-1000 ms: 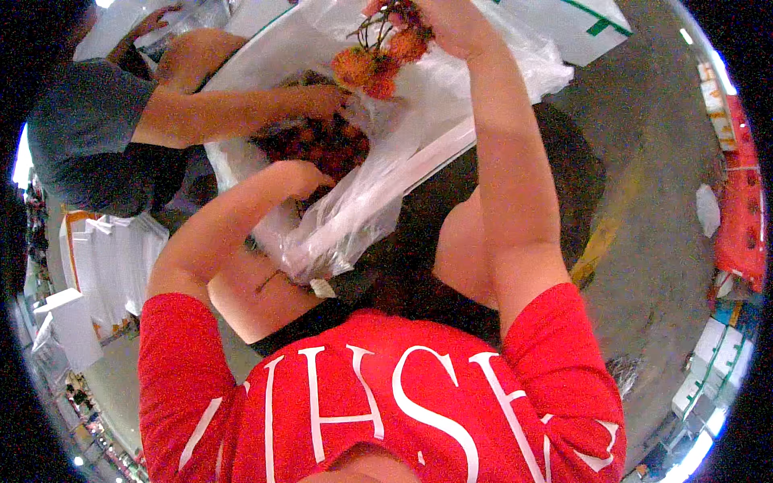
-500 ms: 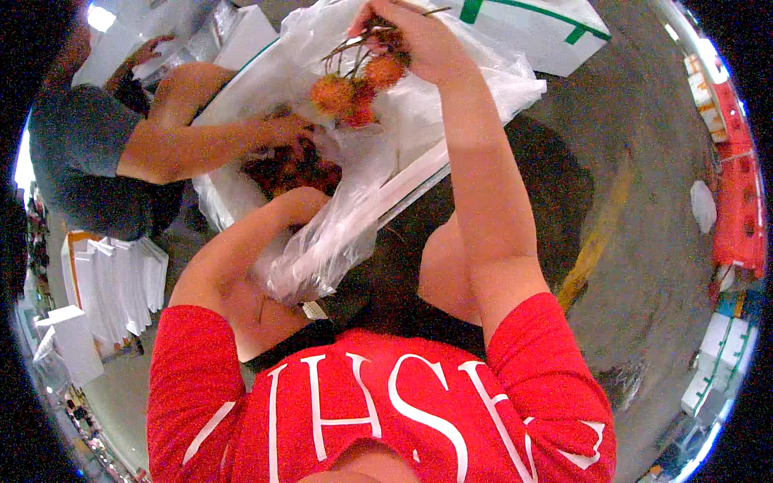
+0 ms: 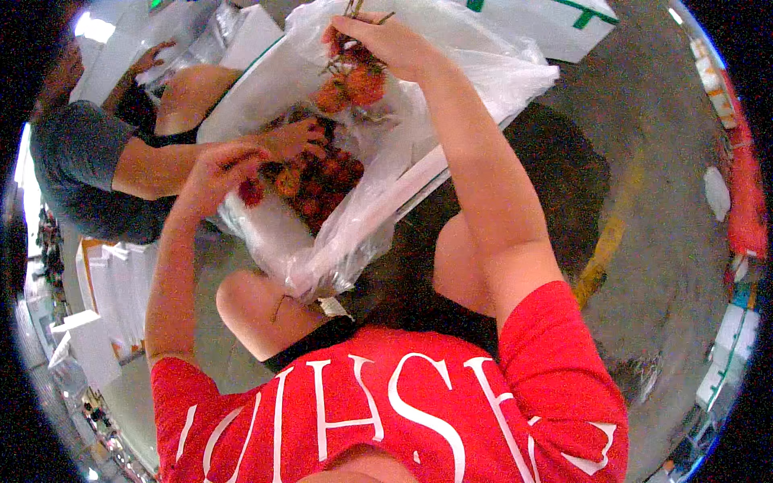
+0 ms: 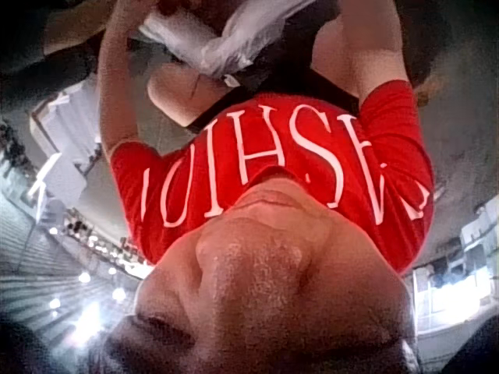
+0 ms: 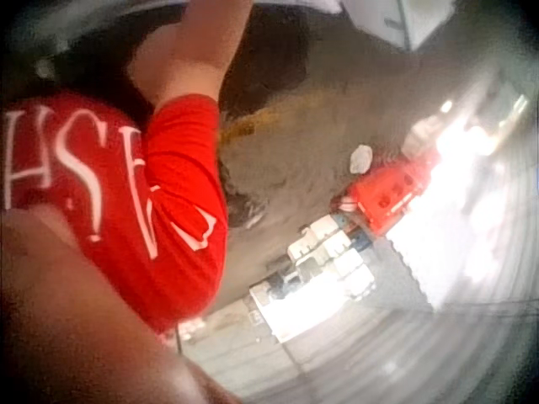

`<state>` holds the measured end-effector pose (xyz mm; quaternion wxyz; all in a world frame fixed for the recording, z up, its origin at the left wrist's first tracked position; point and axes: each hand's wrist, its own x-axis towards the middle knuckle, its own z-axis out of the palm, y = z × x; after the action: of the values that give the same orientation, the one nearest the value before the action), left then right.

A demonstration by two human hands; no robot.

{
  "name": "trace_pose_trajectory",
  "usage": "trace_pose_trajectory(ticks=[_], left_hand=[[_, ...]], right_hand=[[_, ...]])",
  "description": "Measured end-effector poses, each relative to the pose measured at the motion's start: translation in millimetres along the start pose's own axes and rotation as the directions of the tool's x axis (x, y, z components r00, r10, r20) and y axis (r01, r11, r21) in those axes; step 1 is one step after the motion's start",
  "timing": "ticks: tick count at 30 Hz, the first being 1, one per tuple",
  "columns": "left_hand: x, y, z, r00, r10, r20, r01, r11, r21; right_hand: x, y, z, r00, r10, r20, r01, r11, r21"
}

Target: The person sorts bunches of rambutan from a white storage bin into a plastic bag, weighs the bag on a digital scale, and transfers the bag into another white bin.

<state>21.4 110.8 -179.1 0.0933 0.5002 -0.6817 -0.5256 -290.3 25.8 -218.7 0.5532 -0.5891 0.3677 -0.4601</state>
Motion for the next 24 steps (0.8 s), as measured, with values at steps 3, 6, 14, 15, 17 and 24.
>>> trace_pose_trajectory(ticks=[3,6,14,15,17,24], left_hand=[[4.3,16.9,-15.1,0.958,0.216,-0.188,-0.215,0.976,0.030],[8.5,43.6,-20.2,0.977,0.132,-0.168,-0.143,0.988,-0.052],[54.4,44.8,-16.6,0.917,0.302,-0.261,-0.293,0.953,0.074],[56.5,46.0,-15.1,0.931,0.237,-0.278,-0.235,0.971,0.042],[61.1,46.2,-10.9,0.932,0.250,-0.262,-0.269,0.962,-0.037],[83.3,43.5,13.8,0.809,0.349,-0.473,-0.401,0.916,-0.010]], right_hand=[[-0.2,1.0,13.1,0.995,0.045,0.087,-0.040,0.997,-0.062],[-1.2,-3.0,29.9,0.978,0.087,0.189,-0.071,0.993,-0.090],[-8.9,-10.3,41.0,0.900,0.070,0.431,0.023,0.978,-0.207],[-11.6,-13.3,46.8,0.896,0.154,0.416,-0.077,0.978,-0.195],[-13.5,-12.8,52.5,0.928,0.123,0.352,-0.053,0.978,-0.202],[-0.7,15.5,60.6,0.969,0.144,0.199,-0.112,0.980,-0.163]])
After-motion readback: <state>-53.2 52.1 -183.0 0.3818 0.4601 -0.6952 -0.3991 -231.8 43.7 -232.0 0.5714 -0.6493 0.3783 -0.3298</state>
